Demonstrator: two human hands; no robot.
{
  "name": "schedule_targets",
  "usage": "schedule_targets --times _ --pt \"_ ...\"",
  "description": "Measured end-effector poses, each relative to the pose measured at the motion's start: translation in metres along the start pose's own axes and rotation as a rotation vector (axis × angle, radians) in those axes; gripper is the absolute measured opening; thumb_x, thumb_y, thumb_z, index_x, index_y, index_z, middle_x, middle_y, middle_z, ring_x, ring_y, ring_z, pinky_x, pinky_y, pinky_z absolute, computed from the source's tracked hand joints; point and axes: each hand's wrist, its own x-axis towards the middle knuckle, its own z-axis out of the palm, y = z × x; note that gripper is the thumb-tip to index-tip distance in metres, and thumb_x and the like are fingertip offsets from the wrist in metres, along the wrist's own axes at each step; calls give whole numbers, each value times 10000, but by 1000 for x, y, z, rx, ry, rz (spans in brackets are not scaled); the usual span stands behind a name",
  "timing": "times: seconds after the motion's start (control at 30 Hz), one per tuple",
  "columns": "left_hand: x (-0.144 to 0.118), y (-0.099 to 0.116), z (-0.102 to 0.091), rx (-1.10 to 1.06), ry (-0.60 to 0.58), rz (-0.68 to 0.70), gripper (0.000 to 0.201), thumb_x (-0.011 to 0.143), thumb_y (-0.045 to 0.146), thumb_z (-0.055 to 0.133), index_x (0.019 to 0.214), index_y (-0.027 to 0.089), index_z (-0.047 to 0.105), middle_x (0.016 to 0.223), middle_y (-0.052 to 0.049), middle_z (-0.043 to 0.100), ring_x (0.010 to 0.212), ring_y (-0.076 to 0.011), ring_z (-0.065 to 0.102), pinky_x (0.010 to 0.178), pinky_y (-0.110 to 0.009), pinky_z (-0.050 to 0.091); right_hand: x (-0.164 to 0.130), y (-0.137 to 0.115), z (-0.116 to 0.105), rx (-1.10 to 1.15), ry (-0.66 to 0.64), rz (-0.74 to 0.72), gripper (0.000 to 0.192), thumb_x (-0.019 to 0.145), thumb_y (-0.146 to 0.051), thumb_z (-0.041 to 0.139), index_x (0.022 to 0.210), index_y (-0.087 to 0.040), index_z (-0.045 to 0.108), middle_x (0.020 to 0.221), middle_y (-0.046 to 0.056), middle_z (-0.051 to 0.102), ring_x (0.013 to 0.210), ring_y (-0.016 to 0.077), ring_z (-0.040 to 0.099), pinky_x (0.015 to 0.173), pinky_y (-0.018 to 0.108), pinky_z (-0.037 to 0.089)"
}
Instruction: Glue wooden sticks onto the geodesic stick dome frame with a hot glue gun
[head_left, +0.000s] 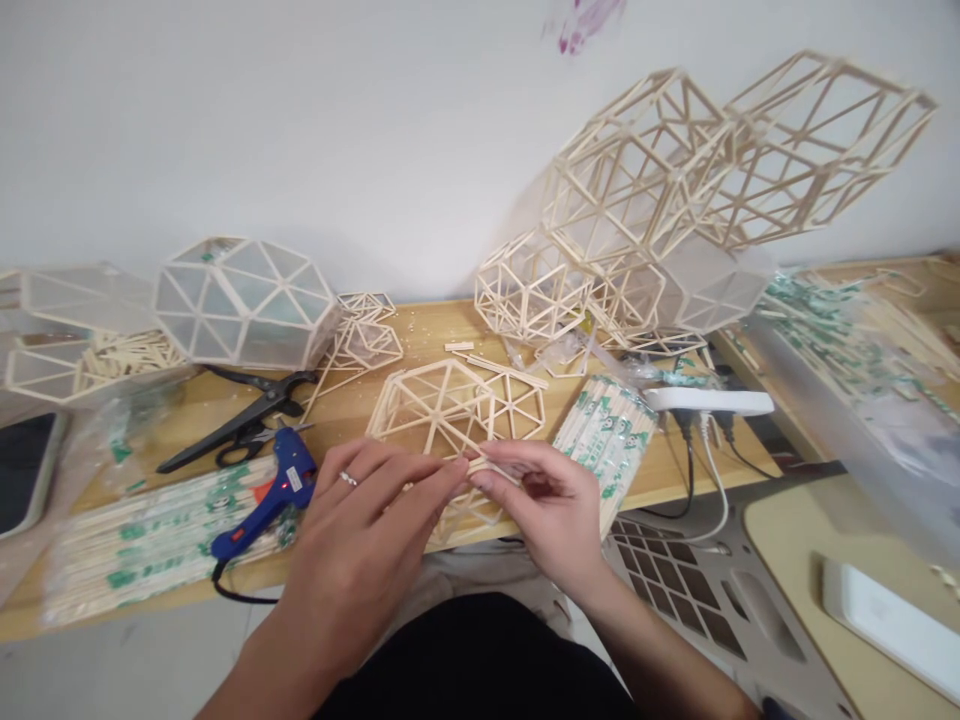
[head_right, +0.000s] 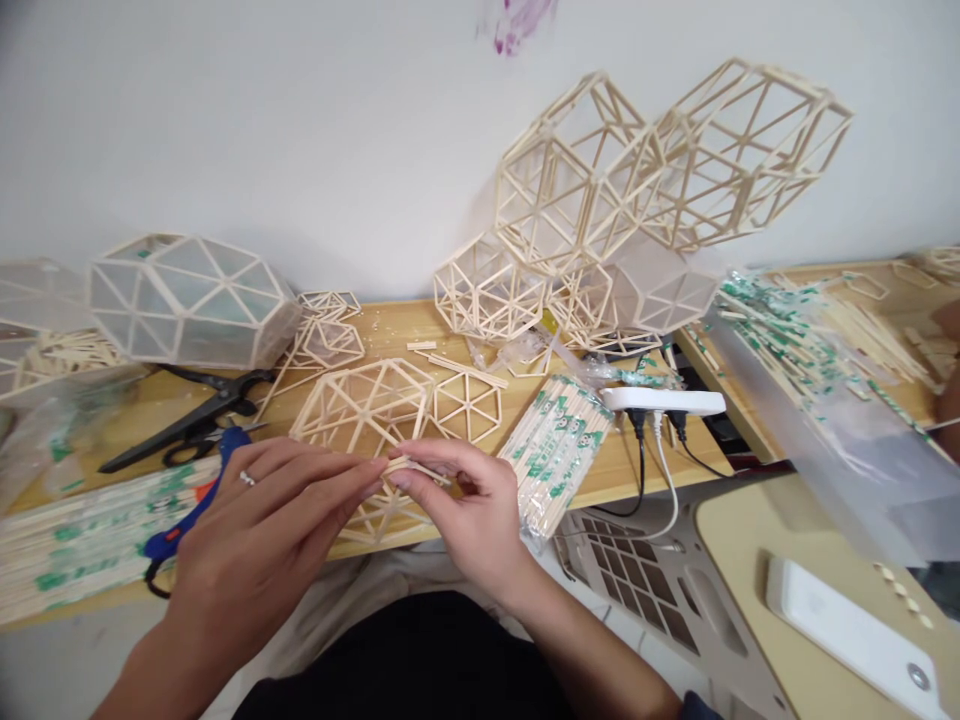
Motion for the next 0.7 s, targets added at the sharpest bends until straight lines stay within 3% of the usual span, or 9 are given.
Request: schedule_targets --times 0.2,0.37,0.47,0.53,0.6,0.67,0.7 --pt "1 1 2 1 20 -10 256 952 51 694 1159 201 712 979 -17 787 860 -168 674 882 -377 447 0 2 7 299 -33 188 333 798 -246 906 1074 -298 726 850 -45 821 754 137 778 722 250 634" --pt "-3 4 0 20 13 -28 293 946 82 714 1203 221 696 1061 -31 793 955 -189 703 932 -389 477 -5 5 12 254 47 134 352 803 -285 910 1073 -285 685 849 -31 800 799 150 768 749 257 619" --pt "-13 0 -10 66 89 -88 344 950 109 700 1262 249 668 1160 -54 768 1043 -213 708 963 -393 507 -6 6 11 197 72 77 304 816 -257 901 1048 -284 705 867 -26 798 811 139 763 749 235 611" --pt "-26 -9 -21 156 166 -240 334 968 142 660 1271 284 652 1159 -43 754 1057 -228 710 962 -403 528 -5 7 9 170 87 41 276 818 -231 897 1026 -287 725 878 -27 795 820 129 762 736 212 606" --pt "-43 -25 -30 300 173 -524 247 991 212 590 1208 313 653 1124 -30 748 1062 -274 716 914 -446 558 -3 8 8 153 95 10 261 816 -213 896 1011 -288 740 880 -28 790 824 124 761 723 197 602" --pt "-62 -46 -35 411 85 -795 272 990 237 460 1183 308 639 1150 -61 723 1120 -350 697 918 -547 560 -2 9 7 138 96 -12 256 815 -200 893 1009 -285 749 870 -26 783 821 123 761 719 192 601" --pt "-73 -57 -36 407 20 -862 302 949 240 452 1192 293 623 1148 -84 706 1119 -380 688 910 -583 562 -1 10 7 130 96 -21 253 815 -195 891 1008 -282 752 865 -25 779 819 124 760 716 192 602"
